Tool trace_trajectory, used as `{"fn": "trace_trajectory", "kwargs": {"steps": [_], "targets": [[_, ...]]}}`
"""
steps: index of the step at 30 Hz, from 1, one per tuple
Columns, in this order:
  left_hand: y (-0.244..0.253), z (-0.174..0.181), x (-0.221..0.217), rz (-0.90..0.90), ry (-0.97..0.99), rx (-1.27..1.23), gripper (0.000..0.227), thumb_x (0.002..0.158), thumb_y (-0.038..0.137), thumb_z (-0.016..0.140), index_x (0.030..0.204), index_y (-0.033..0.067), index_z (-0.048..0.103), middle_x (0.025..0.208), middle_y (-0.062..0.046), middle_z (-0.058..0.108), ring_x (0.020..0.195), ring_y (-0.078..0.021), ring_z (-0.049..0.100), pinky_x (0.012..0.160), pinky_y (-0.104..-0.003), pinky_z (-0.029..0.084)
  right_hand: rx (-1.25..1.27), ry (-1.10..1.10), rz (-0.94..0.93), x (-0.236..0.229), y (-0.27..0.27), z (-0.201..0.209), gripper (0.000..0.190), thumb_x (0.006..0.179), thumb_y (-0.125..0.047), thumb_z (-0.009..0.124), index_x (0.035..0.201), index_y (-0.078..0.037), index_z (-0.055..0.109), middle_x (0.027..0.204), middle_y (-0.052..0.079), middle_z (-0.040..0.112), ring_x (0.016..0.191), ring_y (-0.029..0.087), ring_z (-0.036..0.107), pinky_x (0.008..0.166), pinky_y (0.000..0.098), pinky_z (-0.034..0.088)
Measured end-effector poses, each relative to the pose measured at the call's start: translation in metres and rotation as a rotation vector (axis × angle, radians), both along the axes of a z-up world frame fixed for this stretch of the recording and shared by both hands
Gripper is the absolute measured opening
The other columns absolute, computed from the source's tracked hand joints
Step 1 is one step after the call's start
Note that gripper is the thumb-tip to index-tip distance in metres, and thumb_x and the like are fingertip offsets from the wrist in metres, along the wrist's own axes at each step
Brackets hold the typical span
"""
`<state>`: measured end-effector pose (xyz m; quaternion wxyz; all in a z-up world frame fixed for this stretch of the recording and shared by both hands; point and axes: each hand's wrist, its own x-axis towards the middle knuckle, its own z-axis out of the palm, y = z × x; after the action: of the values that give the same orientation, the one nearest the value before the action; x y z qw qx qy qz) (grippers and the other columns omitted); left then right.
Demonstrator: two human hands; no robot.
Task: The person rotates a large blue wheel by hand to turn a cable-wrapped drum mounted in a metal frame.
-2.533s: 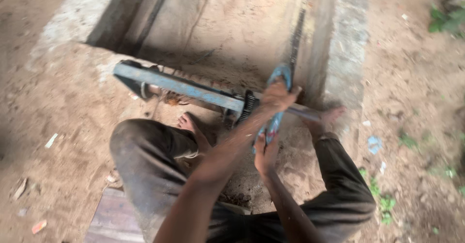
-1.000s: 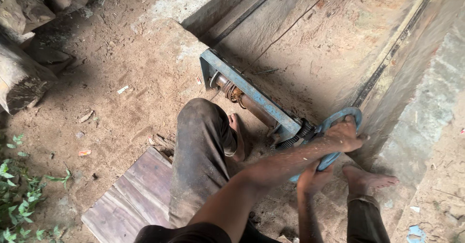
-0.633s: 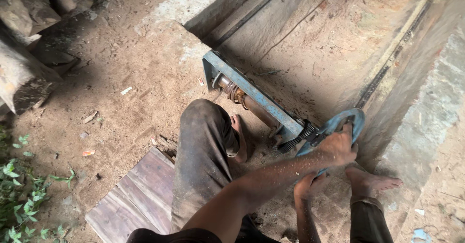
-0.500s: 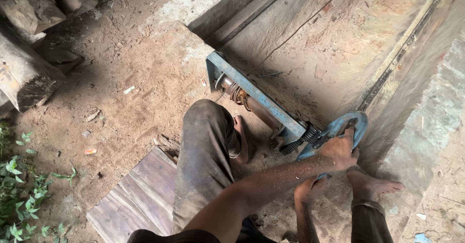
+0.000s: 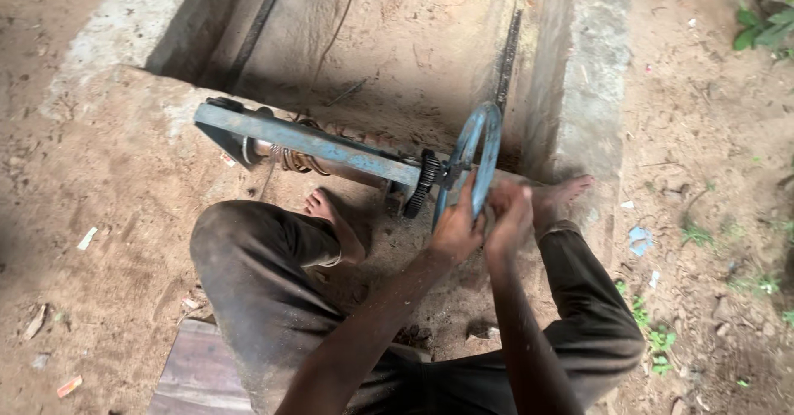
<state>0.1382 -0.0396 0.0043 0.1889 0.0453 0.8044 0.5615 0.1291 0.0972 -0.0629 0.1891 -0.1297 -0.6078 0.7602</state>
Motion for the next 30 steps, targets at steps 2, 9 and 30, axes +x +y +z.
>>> {"fn": "trace_trajectory", "kwargs": {"steps": [2,9,30], "targets": [[-0.005,-0.01,0.014,-0.013,0.162,0.048,0.09,0.095,0.01,0.051,0.164,0.0096,-0.006,0.089,-0.021,0.071,0.059,-0.0293,0.068,0.046,-0.04,0.061,0.147,0.009,0.065,-0.021,-0.003,0.028,0.06,0.107,-0.054,0.044,0.129,0.0,0.06,0.11,0.015,0.07,0.102,0.025,0.069,0.091,0.0385,0.057],[-0.014,-0.041,0.037,-0.063,0.156,-0.128,0.084,0.103,0.022,0.051,0.164,0.0061,-0.005,0.092,-0.029,0.07,0.059,-0.0326,0.07,0.053,-0.04,0.063,0.127,-0.281,0.198,-0.068,-0.044,0.077,0.05,0.104,-0.038,0.056,0.135,0.001,0.048,0.098,0.01,0.071,0.072,0.016,0.068,0.07,0.0331,0.058],[0.027,0.022,-0.112,0.053,0.198,-0.323,0.095,0.092,0.056,0.064,0.145,-0.0137,0.027,0.131,-0.041,0.051,0.117,-0.0504,0.058,0.095,-0.052,0.055,0.195,0.059,0.304,0.053,-0.077,0.0,0.021,0.106,-0.024,0.047,0.119,-0.008,0.043,0.078,-0.001,0.057,0.058,0.007,0.052,0.047,0.0235,0.049]]}}
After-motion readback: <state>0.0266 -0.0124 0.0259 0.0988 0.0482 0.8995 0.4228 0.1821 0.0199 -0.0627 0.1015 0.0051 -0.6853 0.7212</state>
